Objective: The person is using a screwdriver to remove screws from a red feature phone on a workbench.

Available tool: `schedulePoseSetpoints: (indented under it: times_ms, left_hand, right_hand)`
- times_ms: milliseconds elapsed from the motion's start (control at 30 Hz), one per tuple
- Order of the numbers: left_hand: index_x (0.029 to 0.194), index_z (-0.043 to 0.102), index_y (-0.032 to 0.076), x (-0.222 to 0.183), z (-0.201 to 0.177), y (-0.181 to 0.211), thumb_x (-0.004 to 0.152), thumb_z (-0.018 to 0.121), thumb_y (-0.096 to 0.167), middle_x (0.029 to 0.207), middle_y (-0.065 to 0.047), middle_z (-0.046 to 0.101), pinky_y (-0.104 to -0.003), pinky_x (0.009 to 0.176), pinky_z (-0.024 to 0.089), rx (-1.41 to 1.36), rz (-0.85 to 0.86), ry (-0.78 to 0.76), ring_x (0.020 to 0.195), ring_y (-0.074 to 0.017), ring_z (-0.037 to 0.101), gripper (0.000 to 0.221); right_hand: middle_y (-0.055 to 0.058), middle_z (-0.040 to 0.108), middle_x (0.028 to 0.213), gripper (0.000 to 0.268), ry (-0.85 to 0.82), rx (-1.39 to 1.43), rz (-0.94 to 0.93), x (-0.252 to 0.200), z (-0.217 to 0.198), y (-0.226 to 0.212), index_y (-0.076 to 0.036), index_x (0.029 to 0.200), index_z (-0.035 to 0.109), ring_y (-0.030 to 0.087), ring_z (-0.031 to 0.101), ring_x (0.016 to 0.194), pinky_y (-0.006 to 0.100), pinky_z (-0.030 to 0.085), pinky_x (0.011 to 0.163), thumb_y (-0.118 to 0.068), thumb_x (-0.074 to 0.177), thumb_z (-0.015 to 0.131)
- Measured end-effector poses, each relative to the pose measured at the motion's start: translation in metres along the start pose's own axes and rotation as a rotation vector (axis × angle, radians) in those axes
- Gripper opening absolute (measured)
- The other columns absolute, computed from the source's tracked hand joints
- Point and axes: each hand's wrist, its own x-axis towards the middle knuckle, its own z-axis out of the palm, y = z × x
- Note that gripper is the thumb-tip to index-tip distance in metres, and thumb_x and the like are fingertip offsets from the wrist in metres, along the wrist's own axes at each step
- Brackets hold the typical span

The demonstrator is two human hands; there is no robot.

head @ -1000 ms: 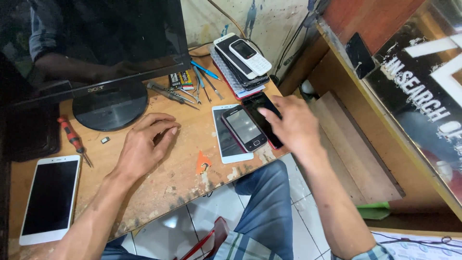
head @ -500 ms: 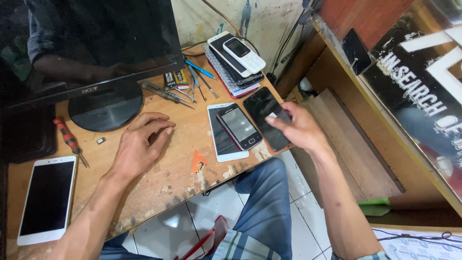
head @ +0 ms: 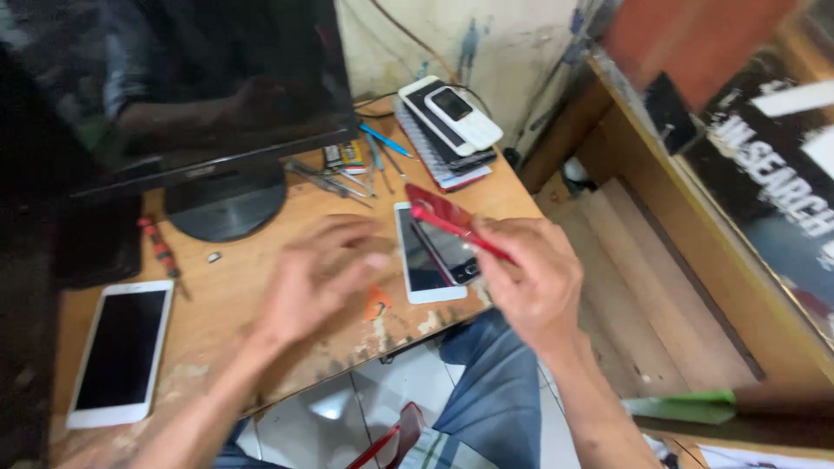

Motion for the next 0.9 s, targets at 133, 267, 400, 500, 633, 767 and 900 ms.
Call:
schedulePoseSetpoints:
  times_ms: [133,267,400,500,633,767,900]
  left_hand:
    - [0.136,0.058,-0.008,0.002,0.030,0.015,0.075,0.091,0.018,0.123,-0.028,0.070,-0.054,0.104,0.053,-0.302,-0.035,0.074,0.119,-0.0403,0.068,0.074]
    - [0.144,0.047,-0.006,-0.002,0.032,0.006,0.073,0.091,0.010,0.136,-0.023,0.063,-0.048,0.108,0.053,-0.674,-0.163,0.144,0.125,-0.0291,0.063,0.086]
    - [0.135,0.055,-0.007,-0.006,0.015,-0.008,0.075,0.088,0.002,0.128,-0.021,0.066,-0.045,0.096,0.061,-0.725,-0.191,0.160,0.115,-0.0256,0.067,0.069]
    - [0.135,0.057,-0.006,-0.008,-0.002,-0.020,0.074,0.088,0.001,0.130,-0.020,0.066,-0.045,0.093,0.063,-0.706,-0.172,0.136,0.115,-0.0253,0.066,0.069]
    - [0.130,0.063,-0.004,-0.004,-0.021,-0.008,0.071,0.089,-0.002,0.124,-0.015,0.068,-0.046,0.092,0.065,-0.713,-0.145,0.105,0.112,-0.0240,0.066,0.065]
    - [0.131,0.064,0.000,-0.006,-0.028,-0.023,0.070,0.089,0.001,0.125,-0.012,0.066,-0.046,0.096,0.062,-0.714,-0.130,0.039,0.114,-0.0225,0.065,0.066]
    - [0.137,0.060,0.001,-0.008,-0.029,-0.036,0.074,0.088,0.009,0.132,-0.013,0.064,-0.045,0.102,0.059,-0.703,-0.172,0.007,0.120,-0.0218,0.062,0.070]
  right_hand:
    - [0.003,0.080,0.092,0.010,0.077,0.021,-0.130,0.011,0.032,-0.035,-0.010,0.093,0.082,0.026,0.073,0.081,0.036,0.058,0.079,-0.004,0.086,0.082]
    - [0.005,0.081,0.096,0.013,0.123,0.083,-0.114,0.011,0.055,-0.058,-0.007,0.093,0.081,0.026,0.075,0.082,0.036,0.061,0.077,0.000,0.082,0.084]
    - [0.006,0.080,0.100,0.017,0.052,0.184,-0.031,0.014,0.066,-0.073,-0.006,0.099,0.080,0.026,0.076,0.087,0.034,0.061,0.078,-0.004,0.083,0.085]
    - [0.013,0.077,0.116,0.034,-0.151,0.360,0.069,0.021,0.063,-0.082,-0.005,0.116,0.076,0.034,0.075,0.104,0.043,0.060,0.088,-0.011,0.084,0.085]
    - [0.025,0.064,0.138,0.045,-0.336,0.476,0.205,0.027,0.059,-0.082,-0.005,0.133,0.066,0.046,0.065,0.121,0.054,0.055,0.094,-0.019,0.091,0.076]
    - [0.029,0.059,0.143,0.061,-0.532,0.530,0.300,0.034,0.061,-0.081,-0.001,0.141,0.059,0.049,0.062,0.124,0.056,0.052,0.098,-0.027,0.089,0.077]
    - [0.027,0.061,0.142,0.060,-0.565,0.533,0.317,0.030,0.068,-0.075,-0.001,0.141,0.060,0.045,0.068,0.118,0.049,0.057,0.092,-0.027,0.090,0.076]
